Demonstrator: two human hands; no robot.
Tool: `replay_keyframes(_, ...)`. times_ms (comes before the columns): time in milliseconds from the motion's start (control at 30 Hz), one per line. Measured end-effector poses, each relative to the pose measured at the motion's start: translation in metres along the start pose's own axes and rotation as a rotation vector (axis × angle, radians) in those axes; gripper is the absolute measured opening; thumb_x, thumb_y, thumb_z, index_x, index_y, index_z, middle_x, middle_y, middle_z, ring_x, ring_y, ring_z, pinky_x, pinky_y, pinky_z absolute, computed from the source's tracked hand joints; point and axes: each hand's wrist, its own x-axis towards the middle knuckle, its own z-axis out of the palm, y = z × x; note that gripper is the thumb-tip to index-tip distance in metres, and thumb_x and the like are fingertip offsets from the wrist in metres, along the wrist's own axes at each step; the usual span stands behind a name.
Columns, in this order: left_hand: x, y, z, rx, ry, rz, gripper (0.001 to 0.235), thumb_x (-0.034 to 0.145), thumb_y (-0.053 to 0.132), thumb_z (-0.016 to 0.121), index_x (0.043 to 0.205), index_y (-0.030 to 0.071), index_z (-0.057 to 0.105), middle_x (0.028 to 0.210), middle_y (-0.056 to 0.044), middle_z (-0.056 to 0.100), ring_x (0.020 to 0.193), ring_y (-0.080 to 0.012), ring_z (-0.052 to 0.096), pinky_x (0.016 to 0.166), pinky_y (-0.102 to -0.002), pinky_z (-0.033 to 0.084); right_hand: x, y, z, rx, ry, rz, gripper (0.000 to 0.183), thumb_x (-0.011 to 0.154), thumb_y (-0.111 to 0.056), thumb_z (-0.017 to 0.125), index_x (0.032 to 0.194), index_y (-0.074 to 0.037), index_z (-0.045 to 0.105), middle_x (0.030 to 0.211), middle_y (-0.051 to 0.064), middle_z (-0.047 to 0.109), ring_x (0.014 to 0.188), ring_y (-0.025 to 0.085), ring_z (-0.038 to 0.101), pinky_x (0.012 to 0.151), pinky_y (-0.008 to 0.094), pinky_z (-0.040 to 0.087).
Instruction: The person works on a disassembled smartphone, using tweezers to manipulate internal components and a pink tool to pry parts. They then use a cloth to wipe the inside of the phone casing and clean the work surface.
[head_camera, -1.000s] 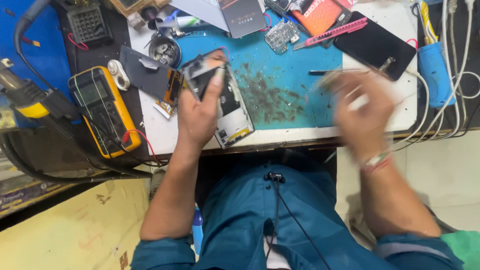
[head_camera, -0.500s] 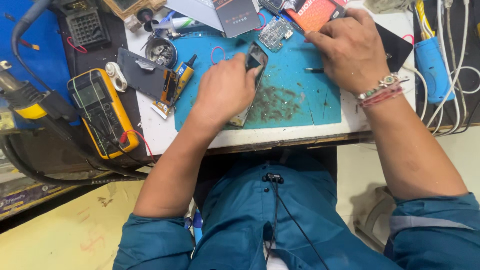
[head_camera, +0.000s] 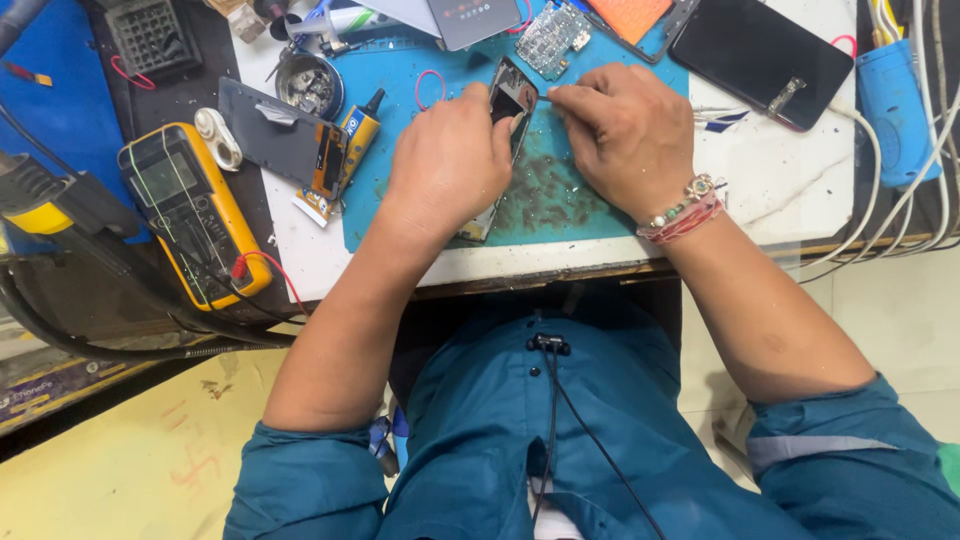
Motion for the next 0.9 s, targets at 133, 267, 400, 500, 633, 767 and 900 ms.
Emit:
replay_keyframes(133, -0.001, 0.002, -0.001, -0.015, 0.014, 0.017, 0.031, 0.095, 0.027, 0.066, 0.1, -0.003, 0.06, 0.078, -0.026, 0.07, 0.076, -0.0466, 0.069, 0.07, -0.055, 0.054, 0.004, 0.002, 0.003, -0.044, 0.019, -0.041, 0.008, 0.099, -0.01, 0.076, 0.107, -0.013, 0.078, 0.103, 0.002, 0.068, 0.093, 0.024, 0.065, 0.076, 0.038, 0.052)
replay_keyframes(267, -0.001, 0.004, 0.001, -0.017, 0.032, 0.023, 0.03, 0.094, 0.027, 0.067, 0.099, -0.002, 0.06, 0.078, -0.025, 0.07, 0.075, -0.0464, 0.069, 0.069, -0.055, 0.054, 0.006, 0.002, 0.003, -0.062, -0.003, -0.071, 0.01, 0.095, -0.007, 0.075, 0.104, -0.011, 0.075, 0.104, 0.004, 0.067, 0.093, 0.026, 0.064, 0.079, 0.038, 0.051)
replay_keyframes(400, -0.002, 0.005, 0.004, -0.015, 0.05, 0.046, 0.029, 0.095, 0.026, 0.066, 0.099, -0.002, 0.059, 0.078, -0.025, 0.07, 0.075, -0.045, 0.07, 0.068, -0.054, 0.055, 0.009, 0.0, 0.004, -0.103, -0.052, -0.106, 0.011, 0.092, -0.003, 0.071, 0.102, -0.009, 0.072, 0.101, 0.005, 0.066, 0.098, 0.027, 0.062, 0.083, 0.04, 0.049)
replay_keyframes(500, -0.002, 0.005, 0.007, -0.015, 0.062, 0.046, 0.029, 0.095, 0.025, 0.066, 0.098, -0.002, 0.057, 0.076, -0.025, 0.07, 0.073, -0.0446, 0.07, 0.065, -0.054, 0.055, 0.011, -0.002, 0.007, -0.133, -0.094, -0.114, 0.011, 0.092, -0.004, 0.069, 0.101, -0.009, 0.072, 0.103, 0.006, 0.065, 0.098, 0.028, 0.061, 0.083, 0.04, 0.048)
replay_keyframes(633, -0.003, 0.008, 0.011, -0.021, 0.09, 0.049, 0.027, 0.096, 0.024, 0.065, 0.097, -0.002, 0.056, 0.076, -0.025, 0.07, 0.072, -0.0443, 0.07, 0.065, -0.053, 0.055, 0.012, -0.007, 0.006, -0.119, -0.125, -0.102, 0.01, 0.089, -0.004, 0.068, 0.098, -0.008, 0.071, 0.103, 0.007, 0.065, 0.1, 0.029, 0.061, 0.085, 0.04, 0.049)
replay_keyframes(767, -0.002, 0.009, 0.014, -0.005, 0.13, 0.057, 0.026, 0.094, 0.023, 0.066, 0.095, -0.001, 0.057, 0.077, -0.024, 0.07, 0.072, -0.0445, 0.07, 0.065, -0.054, 0.055, 0.005, -0.026, 0.004, -0.07, -0.161, -0.051, 0.017, 0.086, -0.004, 0.068, 0.102, -0.007, 0.07, 0.102, 0.008, 0.066, 0.098, 0.03, 0.061, 0.083, 0.041, 0.05)
replay_keyframes(900, -0.003, 0.011, 0.015, -0.008, 0.13, 0.039, 0.026, 0.094, 0.023, 0.066, 0.095, -0.001, 0.057, 0.078, -0.024, 0.071, 0.073, -0.0448, 0.07, 0.065, -0.053, 0.055, -0.009, -0.058, -0.002, 0.005, -0.2, 0.007, 0.02, 0.081, -0.008, 0.07, 0.1, -0.004, 0.068, 0.098, 0.011, 0.064, 0.094, 0.032, 0.06, 0.08, 0.043, 0.049)
